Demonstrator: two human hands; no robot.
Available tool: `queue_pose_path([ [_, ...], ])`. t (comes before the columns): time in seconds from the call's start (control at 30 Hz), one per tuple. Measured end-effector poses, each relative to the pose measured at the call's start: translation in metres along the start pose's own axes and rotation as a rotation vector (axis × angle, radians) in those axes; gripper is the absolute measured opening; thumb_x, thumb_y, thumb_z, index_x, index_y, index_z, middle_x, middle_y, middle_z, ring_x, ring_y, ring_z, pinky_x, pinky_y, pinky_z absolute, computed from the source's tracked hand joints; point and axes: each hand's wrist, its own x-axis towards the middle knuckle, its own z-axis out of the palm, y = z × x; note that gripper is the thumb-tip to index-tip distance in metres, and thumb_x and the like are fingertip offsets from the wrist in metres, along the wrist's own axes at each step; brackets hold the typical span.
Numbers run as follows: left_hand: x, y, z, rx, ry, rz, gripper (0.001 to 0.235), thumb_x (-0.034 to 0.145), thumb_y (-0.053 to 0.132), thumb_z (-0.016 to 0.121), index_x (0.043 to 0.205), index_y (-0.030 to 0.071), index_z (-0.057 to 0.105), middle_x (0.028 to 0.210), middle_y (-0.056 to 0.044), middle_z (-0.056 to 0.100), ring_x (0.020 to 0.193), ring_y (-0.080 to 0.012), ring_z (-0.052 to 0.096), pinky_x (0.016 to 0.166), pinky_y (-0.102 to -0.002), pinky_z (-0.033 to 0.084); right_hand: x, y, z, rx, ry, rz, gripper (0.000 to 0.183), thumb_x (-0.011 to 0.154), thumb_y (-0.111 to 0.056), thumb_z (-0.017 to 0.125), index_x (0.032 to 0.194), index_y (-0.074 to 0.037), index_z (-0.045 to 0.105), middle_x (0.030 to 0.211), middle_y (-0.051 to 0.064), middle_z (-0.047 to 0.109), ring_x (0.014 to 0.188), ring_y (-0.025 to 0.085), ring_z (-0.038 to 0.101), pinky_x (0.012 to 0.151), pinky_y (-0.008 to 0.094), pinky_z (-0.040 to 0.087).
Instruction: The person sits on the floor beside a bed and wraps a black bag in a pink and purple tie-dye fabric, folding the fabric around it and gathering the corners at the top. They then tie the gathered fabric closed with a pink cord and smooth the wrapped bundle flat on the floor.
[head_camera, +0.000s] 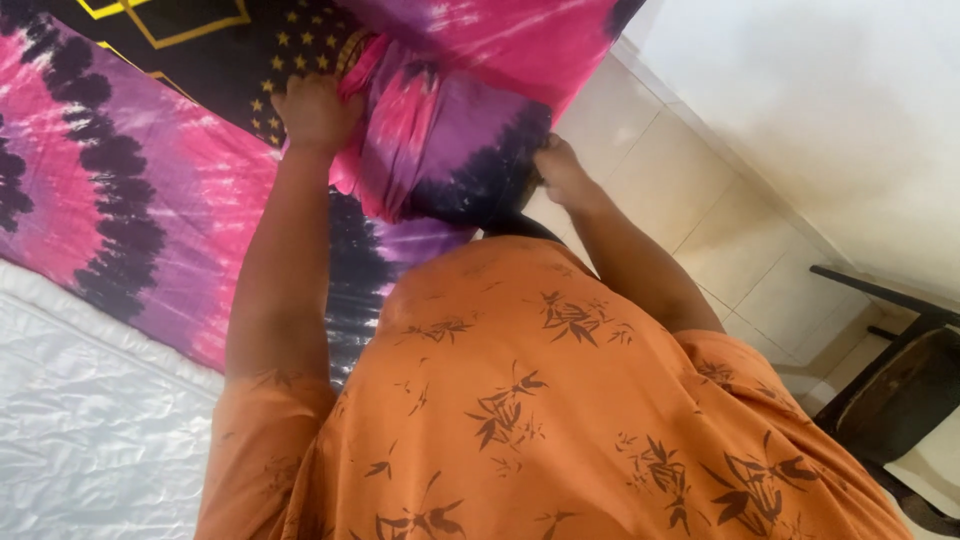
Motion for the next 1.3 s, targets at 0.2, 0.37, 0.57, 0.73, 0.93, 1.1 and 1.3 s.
queue_pose_path([
  [0.2,-0.073,-0.008,-0.016,-0.268,-0.138,-0.220,0.032,0.094,0.035,0.061,0.100,0.006,0.071,0.088,-0.018,0.071,0.081,-0.0370,0.070,0.084,-0.056,0.052,-0.014,-0.024,0.018,-0.253,0.352,-0.546,0.024,0.085,0.001,0.066,0.108,-0.001,0.070,0.098,0.013,0.074,0.091,0.026,0.068,0.081,0.035,0.053],
  [0.37,-0.166,0.009,0.013,-0.217,-0.080,-0.175,0.033,0.100,0.031,0.060,0.097,0.000,0.070,0.086,-0.023,0.070,0.079,-0.0403,0.068,0.075,-0.052,0.054,-0.031,-0.058,-0.033,-0.594,0.589,-0.810,0.015,0.088,0.006,0.057,0.096,-0.002,0.067,0.088,0.017,0.070,0.082,0.028,0.067,0.077,0.036,0.050],
  [0.57,-0.176,0.060,0.005,-0.790,-0.180,-0.258,0.031,0.091,0.028,0.066,0.099,-0.002,0.069,0.080,-0.018,0.069,0.075,-0.0333,0.069,0.071,-0.045,0.054,-0.088,-0.073,-0.051,-0.870,0.374,-0.870,0.009,0.090,0.001,0.065,0.083,-0.005,0.066,0.079,0.013,0.068,0.074,0.031,0.065,0.088,0.044,0.052],
  [0.73,-0.111,0.097,-0.022,-1.169,0.000,-0.135,0.028,0.094,0.027,0.070,0.109,0.004,0.063,0.085,-0.004,0.070,0.075,-0.0141,0.068,0.069,-0.031,0.055,-0.082,-0.051,-0.058,-1.089,0.481,-1.066,0.013,0.083,0.002,0.064,0.096,-0.001,0.063,0.095,0.018,0.064,0.093,0.042,0.054,0.083,0.050,0.046],
  [0.93,-0.068,0.034,-0.036,-1.200,-0.160,-0.408,0.036,0.100,0.038,0.073,0.091,0.005,0.064,0.075,0.001,0.057,0.066,-0.0122,0.052,0.062,-0.031,0.043,-0.059,-0.050,-0.086,-0.990,0.592,-0.961,0.008,0.094,-0.007,0.072,0.094,-0.004,0.065,0.093,0.012,0.065,0.094,0.035,0.056,0.084,0.046,0.047],
  [1.1,-0.120,-0.032,-0.121,-1.286,0.048,-0.823,0.023,0.095,0.026,0.074,0.111,0.010,0.071,0.097,0.000,0.068,0.085,-0.0115,0.063,0.067,-0.029,0.050,-0.065,-0.088,-0.096,-0.865,0.592,-0.941,0.022,0.092,-0.017,0.081,0.093,-0.002,0.065,0.092,0.013,0.068,0.090,0.030,0.064,0.082,0.041,0.051],
  [1.3,-0.173,-0.035,-0.160,-1.529,0.228,-0.669,0.014,0.101,0.011,0.069,0.111,0.002,0.071,0.098,-0.008,0.073,0.082,-0.0172,0.071,0.073,-0.032,0.058,-0.017,-0.119,-0.121,-0.981,0.602,-1.021,0.014,0.096,-0.012,0.077,0.093,-0.002,0.066,0.094,0.012,0.071,0.088,0.030,0.069,0.079,0.039,0.055],
])
